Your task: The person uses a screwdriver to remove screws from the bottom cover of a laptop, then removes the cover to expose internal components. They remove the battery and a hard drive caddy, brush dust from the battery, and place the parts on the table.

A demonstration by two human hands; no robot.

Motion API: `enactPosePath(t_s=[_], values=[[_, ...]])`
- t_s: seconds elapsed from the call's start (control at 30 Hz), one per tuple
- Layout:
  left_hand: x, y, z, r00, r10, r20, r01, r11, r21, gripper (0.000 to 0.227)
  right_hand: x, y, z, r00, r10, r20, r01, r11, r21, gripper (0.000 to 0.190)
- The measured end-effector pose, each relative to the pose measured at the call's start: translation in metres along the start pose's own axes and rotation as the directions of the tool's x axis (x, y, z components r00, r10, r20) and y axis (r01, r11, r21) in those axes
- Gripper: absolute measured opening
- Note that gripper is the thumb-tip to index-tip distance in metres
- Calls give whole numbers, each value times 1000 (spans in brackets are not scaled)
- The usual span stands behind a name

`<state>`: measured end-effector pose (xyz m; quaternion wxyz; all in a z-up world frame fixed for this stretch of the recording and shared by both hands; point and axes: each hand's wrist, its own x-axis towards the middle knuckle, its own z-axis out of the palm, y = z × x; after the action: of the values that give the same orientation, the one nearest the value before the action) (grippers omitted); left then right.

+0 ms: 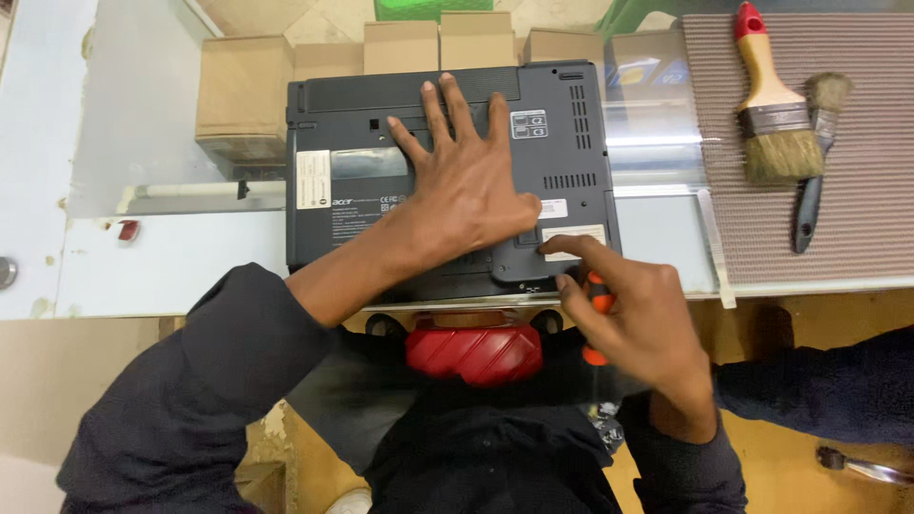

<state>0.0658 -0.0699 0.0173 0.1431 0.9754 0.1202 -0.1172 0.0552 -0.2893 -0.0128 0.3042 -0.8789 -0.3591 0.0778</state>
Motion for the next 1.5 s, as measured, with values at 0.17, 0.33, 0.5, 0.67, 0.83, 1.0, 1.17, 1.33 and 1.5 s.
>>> enactPosePath(t_s=[0.17,0.33,0.5,0.67,0.83,1.0,1.17,1.33,1.5], values=[[2,2,-1,1000,-3,-9,2,997,-79,109,-7,-3,10,983,-106,-152,99,994,-54,37],[-15,-7,-27,980,-15,200,38,993,-113,114,-8,-2,12,980,-116,-159,112,993,-32,36],[-14,-5,-33,972,4,235,14,997,-74,114,-7,-5,12,983,-87,-163,84,996,-29,35],[-8,-2,-30,953,2,304,23,997,-80,117,-10,-6,11,982,-83,-172,79,996,-27,39],[-7,3,-25,969,22,247,-5,997,-71,115,-7,-6,14,975,-126,-182,111,990,-90,36],[-8,15,-28,966,22,256,4,995,-103,105,-7,-8,12,963,-175,-207,157,983,-100,29],[-10,8,-33,964,56,261,-24,992,-124,99,-8,-2,19,970,-107,-219,90,992,-86,35],[-17,-36,-30,940,171,295,-150,984,-93,107,-9,-3,19,954,-163,-250,151,986,-69,32],[-32,-74,-8,917,395,59,-384,912,-145,95,-7,-5,14,959,-144,-246,145,989,-15,32]])
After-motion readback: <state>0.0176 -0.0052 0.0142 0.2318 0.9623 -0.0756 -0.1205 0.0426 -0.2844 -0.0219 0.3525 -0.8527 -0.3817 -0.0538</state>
